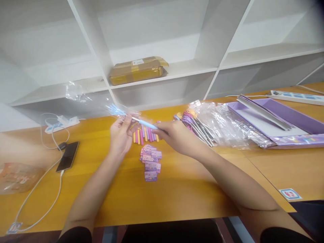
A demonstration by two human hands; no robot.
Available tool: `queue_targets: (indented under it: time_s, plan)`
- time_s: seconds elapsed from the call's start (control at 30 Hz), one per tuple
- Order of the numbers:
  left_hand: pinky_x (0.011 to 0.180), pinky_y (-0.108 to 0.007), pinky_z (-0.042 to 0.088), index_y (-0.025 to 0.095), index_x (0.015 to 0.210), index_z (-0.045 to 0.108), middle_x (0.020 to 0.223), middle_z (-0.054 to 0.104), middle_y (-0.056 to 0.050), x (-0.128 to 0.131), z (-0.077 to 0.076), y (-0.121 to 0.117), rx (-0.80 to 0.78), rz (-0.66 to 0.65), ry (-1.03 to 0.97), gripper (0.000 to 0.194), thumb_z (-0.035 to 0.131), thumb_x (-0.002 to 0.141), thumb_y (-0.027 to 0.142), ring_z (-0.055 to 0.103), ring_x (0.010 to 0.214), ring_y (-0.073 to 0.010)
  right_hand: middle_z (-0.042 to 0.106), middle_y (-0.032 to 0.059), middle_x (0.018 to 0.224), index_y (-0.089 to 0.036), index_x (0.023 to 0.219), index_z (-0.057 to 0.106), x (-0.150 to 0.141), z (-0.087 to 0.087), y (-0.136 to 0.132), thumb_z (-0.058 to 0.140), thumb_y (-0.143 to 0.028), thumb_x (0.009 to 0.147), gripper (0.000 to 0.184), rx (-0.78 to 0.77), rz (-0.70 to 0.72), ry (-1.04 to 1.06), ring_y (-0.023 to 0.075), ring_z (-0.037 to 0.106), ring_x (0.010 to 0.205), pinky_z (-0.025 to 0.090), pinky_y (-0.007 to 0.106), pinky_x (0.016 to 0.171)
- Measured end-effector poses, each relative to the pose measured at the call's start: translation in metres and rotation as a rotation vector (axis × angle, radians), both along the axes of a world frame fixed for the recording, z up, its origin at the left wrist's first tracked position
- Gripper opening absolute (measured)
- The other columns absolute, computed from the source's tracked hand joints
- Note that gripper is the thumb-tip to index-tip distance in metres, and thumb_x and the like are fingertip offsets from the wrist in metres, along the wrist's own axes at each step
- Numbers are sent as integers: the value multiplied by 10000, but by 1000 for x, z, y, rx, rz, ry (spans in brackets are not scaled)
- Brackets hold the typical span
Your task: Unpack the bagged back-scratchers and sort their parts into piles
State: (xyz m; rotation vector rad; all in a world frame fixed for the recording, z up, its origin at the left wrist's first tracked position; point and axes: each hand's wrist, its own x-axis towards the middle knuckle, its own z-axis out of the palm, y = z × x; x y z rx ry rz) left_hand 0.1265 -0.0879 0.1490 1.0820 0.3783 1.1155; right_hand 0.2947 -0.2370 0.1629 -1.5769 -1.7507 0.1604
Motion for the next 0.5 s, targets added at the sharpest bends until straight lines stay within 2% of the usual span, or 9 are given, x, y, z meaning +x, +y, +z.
queue_targets:
  time_s: [0.1, 0.2, 0.27, 0.37, 0.43, 0.5]
  plan:
    - [876, -297, 670, 147, 970, 782, 1043, 793, -72, 4, -7, -7, -5, -69, 35, 379, 981, 782, 410, 784, 974, -179, 654, -11, 705, -180, 834, 673, -5, -3, 3, 552, -328, 1137, 358, -6, 17, 49, 103, 530, 604, 361, 272, 641]
    - [859, -274, 663, 153, 988, 783, 1052, 787, -69, 3, -8, -3, 17, -51, 7, 339, 951, 827, 399, 782, 986, -172, 711, -12, 784, -193, 1125, 726, -1, -3, 3, 658, -319, 1074, 152, -15, 2, 139, 118, 598, 637, 412, 261, 624]
    - [855, -262, 659, 158, 986, 782, 1039, 783, -62, 1, -7, 3, 23, -17, -22, 323, 944, 837, 395, 780, 978, -162, 751, -2, 864, -207, 1250, 682, 4, -1, 2, 717, -303, 1023, 249, -11, 20, 204, 133, 653, 677, 467, 263, 632]
    - [879, -266, 655, 163, 967, 772, 1037, 787, -63, 0, -6, 9, -2, 1, -23, 315, 931, 847, 407, 781, 981, -159, 784, 14, 904, -214, 1139, 670, 9, -1, -1, 723, -282, 1005, 159, 17, 73, 261, 153, 720, 740, 532, 279, 678]
    - [863, -267, 656, 162, 953, 765, 1041, 791, -66, 1, -8, 8, -33, -16, -8, 333, 937, 831, 419, 780, 968, -162, 781, 3, 844, -214, 1041, 675, 10, -4, -1, 745, -276, 998, 102, 53, 85, 247, 154, 725, 717, 527, 275, 671]
    - [819, -259, 657, 157, 949, 763, 1029, 793, -65, 3, -11, 4, -70, -60, 17, 369, 962, 796, 427, 777, 934, -159, 764, -8, 788, -211, 962, 680, 10, -9, -1, 764, -286, 1004, 119, 120, 76, 177, 142, 700, 674, 498, 262, 642]
